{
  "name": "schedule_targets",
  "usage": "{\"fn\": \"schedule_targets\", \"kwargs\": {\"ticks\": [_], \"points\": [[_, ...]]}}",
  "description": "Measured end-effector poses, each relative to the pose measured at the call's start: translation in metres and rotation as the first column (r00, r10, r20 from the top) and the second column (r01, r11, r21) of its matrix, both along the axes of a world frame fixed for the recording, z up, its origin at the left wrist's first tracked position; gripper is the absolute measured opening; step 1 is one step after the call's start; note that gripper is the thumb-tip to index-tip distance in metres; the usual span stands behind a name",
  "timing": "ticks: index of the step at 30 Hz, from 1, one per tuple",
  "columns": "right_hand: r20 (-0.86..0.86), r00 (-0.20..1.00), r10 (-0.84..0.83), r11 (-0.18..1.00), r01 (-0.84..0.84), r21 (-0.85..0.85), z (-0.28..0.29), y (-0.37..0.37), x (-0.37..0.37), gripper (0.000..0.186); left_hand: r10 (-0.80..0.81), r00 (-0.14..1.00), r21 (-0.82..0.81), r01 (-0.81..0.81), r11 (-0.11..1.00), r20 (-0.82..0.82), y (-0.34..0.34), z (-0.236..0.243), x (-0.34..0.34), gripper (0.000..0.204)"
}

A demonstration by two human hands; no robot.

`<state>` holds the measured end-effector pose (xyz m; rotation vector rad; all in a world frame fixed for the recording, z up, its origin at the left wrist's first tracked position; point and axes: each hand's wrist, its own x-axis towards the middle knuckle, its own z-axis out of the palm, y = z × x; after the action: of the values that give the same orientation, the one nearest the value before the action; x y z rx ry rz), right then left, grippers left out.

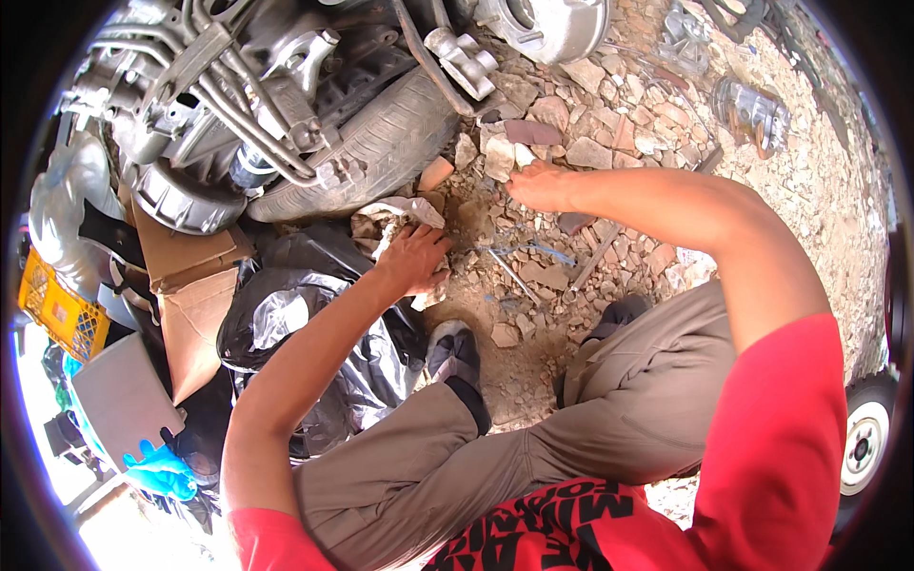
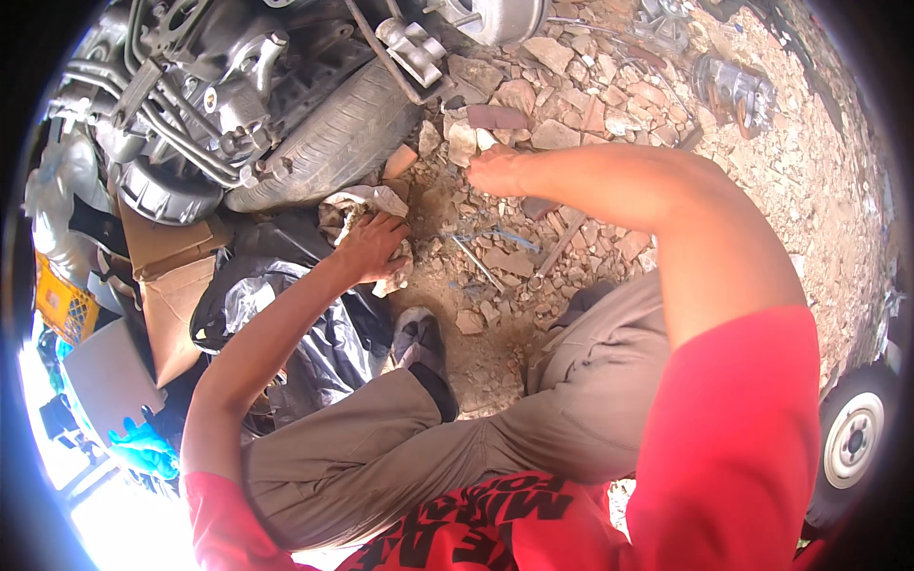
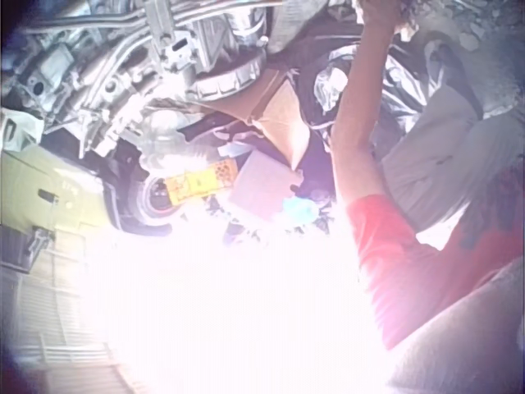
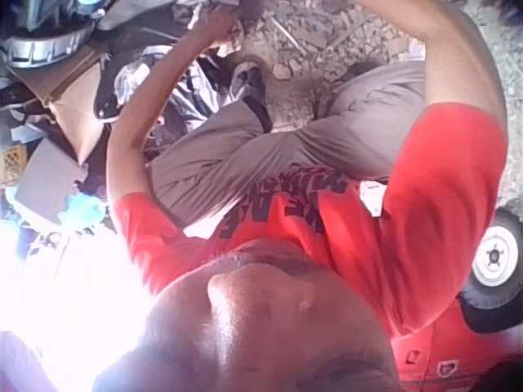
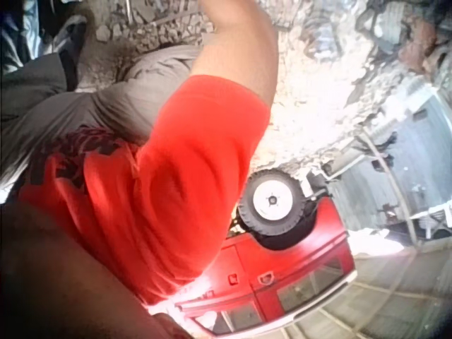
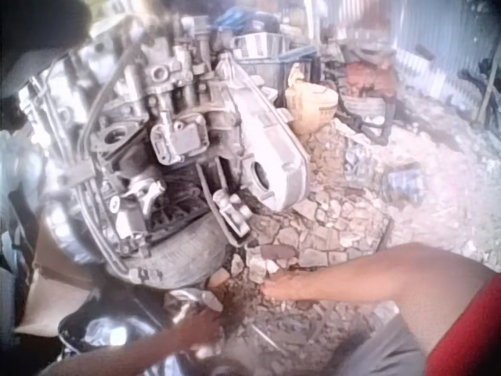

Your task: The person is working on a car engine, using a wrench to tighten bolts and adjusting metal pipes. They are seated on the ground in a cluttered outdoor area with various tools and parts scattered around.

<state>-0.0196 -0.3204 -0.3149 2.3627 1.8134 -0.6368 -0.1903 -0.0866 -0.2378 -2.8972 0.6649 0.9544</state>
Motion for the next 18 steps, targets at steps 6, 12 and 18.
{"fn": "schedule_targets", "kwargs": {"ticks": [6,12,18], "points": [[-0.021,0.999,0.028,1.0,-0.028,0.005,-0.01,-0.001,0.017,0.018,-0.046,0.999,0.078,0.048,0.996,-0.016,-0.008,-0.001,0.003,0.058],[-0.269,0.961,-0.067,0.997,0.072,0.007,0.02,-0.003,0.033,0.031,-0.084,0.996,0.092,0.087,0.992,-0.04,-0.008,-0.009,0.011,0.056],[-0.28,0.914,-0.294,0.837,0.104,-0.538,0.072,-0.006,0.075,0.054,-0.074,0.995,0.1,0.08,0.992,-0.062,-0.009,-0.01,0.012,0.054]]}}
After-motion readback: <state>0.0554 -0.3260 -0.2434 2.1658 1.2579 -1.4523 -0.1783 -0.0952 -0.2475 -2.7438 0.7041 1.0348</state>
